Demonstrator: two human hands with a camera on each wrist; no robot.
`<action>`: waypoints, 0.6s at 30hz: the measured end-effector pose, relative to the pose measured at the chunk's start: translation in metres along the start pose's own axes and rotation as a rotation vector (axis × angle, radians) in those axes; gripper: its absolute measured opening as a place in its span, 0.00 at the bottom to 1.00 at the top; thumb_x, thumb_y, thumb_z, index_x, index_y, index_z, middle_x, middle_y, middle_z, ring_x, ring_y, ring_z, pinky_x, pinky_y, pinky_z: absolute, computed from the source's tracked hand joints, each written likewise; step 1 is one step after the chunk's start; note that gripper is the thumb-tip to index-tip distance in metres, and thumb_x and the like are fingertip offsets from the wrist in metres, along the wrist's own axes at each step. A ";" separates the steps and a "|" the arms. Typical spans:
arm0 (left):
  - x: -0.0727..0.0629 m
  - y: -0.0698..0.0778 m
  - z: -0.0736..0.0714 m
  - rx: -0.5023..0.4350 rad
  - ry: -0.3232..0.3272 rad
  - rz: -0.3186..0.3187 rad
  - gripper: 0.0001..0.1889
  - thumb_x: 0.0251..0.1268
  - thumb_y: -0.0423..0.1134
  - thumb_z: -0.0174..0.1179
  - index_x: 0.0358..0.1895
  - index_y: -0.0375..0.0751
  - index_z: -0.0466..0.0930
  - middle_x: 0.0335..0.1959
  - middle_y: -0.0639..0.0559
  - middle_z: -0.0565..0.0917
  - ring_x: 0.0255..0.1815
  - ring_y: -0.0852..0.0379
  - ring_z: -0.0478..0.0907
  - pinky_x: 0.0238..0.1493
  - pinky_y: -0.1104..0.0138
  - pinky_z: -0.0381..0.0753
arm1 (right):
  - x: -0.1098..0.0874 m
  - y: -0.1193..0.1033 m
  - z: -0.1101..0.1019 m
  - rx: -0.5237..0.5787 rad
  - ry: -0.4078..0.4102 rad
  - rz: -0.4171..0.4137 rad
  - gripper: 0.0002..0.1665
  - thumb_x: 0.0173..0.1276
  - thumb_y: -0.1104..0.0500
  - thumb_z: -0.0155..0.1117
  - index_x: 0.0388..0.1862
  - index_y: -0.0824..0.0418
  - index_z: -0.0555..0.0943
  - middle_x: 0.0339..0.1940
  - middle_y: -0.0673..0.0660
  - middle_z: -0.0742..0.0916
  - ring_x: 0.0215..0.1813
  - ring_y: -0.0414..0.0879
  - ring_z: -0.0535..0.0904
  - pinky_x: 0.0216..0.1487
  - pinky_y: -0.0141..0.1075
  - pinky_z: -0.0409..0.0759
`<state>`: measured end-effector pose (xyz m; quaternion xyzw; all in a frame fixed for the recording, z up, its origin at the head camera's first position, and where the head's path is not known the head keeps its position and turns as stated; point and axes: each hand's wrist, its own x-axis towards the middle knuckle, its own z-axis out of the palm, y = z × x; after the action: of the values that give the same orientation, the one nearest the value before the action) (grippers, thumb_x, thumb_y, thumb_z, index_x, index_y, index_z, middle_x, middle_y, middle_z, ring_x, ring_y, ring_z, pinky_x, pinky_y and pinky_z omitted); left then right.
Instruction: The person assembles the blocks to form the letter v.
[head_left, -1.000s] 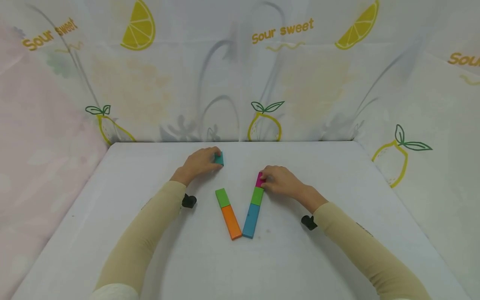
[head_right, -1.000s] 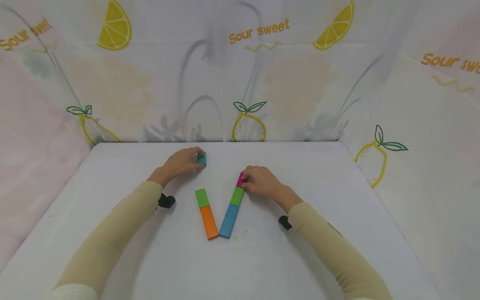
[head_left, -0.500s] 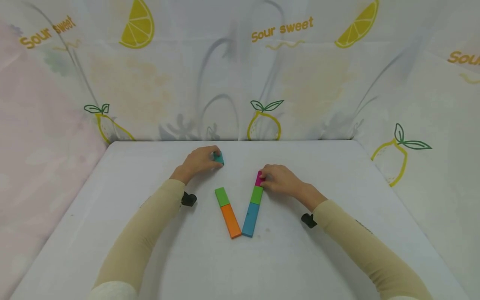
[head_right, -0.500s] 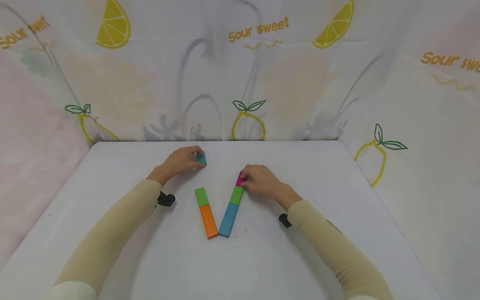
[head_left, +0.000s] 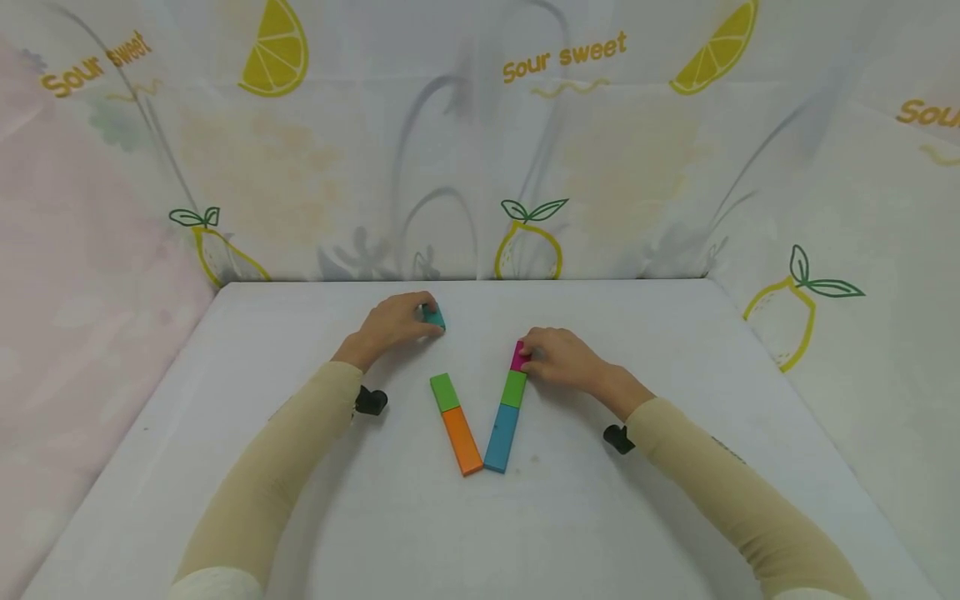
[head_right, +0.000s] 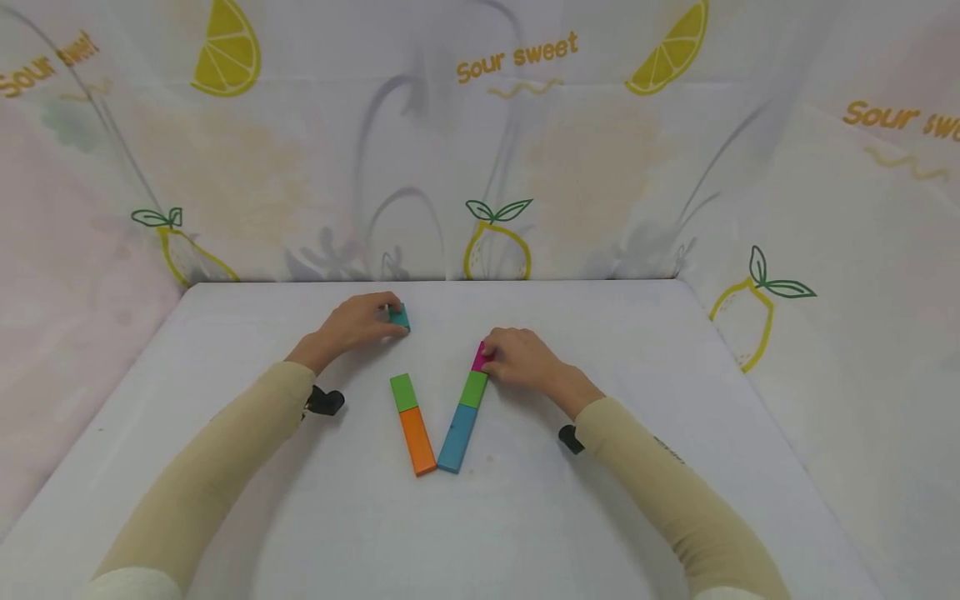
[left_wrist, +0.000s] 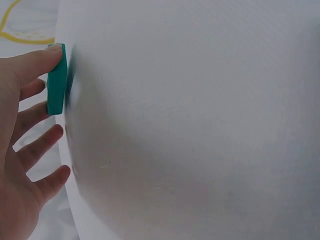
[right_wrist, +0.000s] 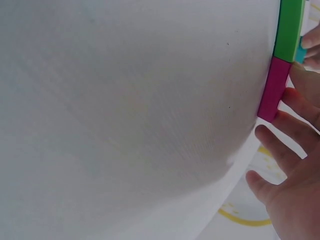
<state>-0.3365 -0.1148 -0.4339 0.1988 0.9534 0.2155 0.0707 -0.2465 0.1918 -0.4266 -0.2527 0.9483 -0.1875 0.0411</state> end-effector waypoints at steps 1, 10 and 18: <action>0.000 0.000 0.000 0.001 0.004 0.002 0.21 0.61 0.56 0.66 0.53 0.53 0.78 0.51 0.52 0.82 0.48 0.51 0.75 0.54 0.53 0.76 | 0.000 0.000 0.000 0.000 -0.002 0.000 0.11 0.66 0.59 0.68 0.45 0.62 0.87 0.46 0.55 0.87 0.48 0.47 0.82 0.58 0.44 0.81; -0.009 0.006 -0.002 0.004 0.015 0.013 0.21 0.60 0.57 0.67 0.53 0.53 0.78 0.52 0.53 0.82 0.47 0.51 0.75 0.53 0.55 0.76 | -0.001 0.000 -0.001 0.002 -0.012 0.000 0.12 0.66 0.60 0.68 0.47 0.62 0.87 0.46 0.54 0.87 0.48 0.47 0.81 0.59 0.45 0.80; -0.017 0.011 -0.004 -0.003 0.035 0.043 0.21 0.61 0.57 0.66 0.52 0.53 0.78 0.56 0.53 0.82 0.49 0.50 0.76 0.55 0.53 0.77 | 0.000 0.001 -0.001 -0.008 -0.015 -0.005 0.12 0.66 0.59 0.68 0.47 0.62 0.87 0.44 0.54 0.87 0.46 0.46 0.81 0.57 0.43 0.81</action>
<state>-0.3176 -0.1142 -0.4243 0.2152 0.9498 0.2216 0.0495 -0.2474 0.1924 -0.4261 -0.2565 0.9481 -0.1819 0.0468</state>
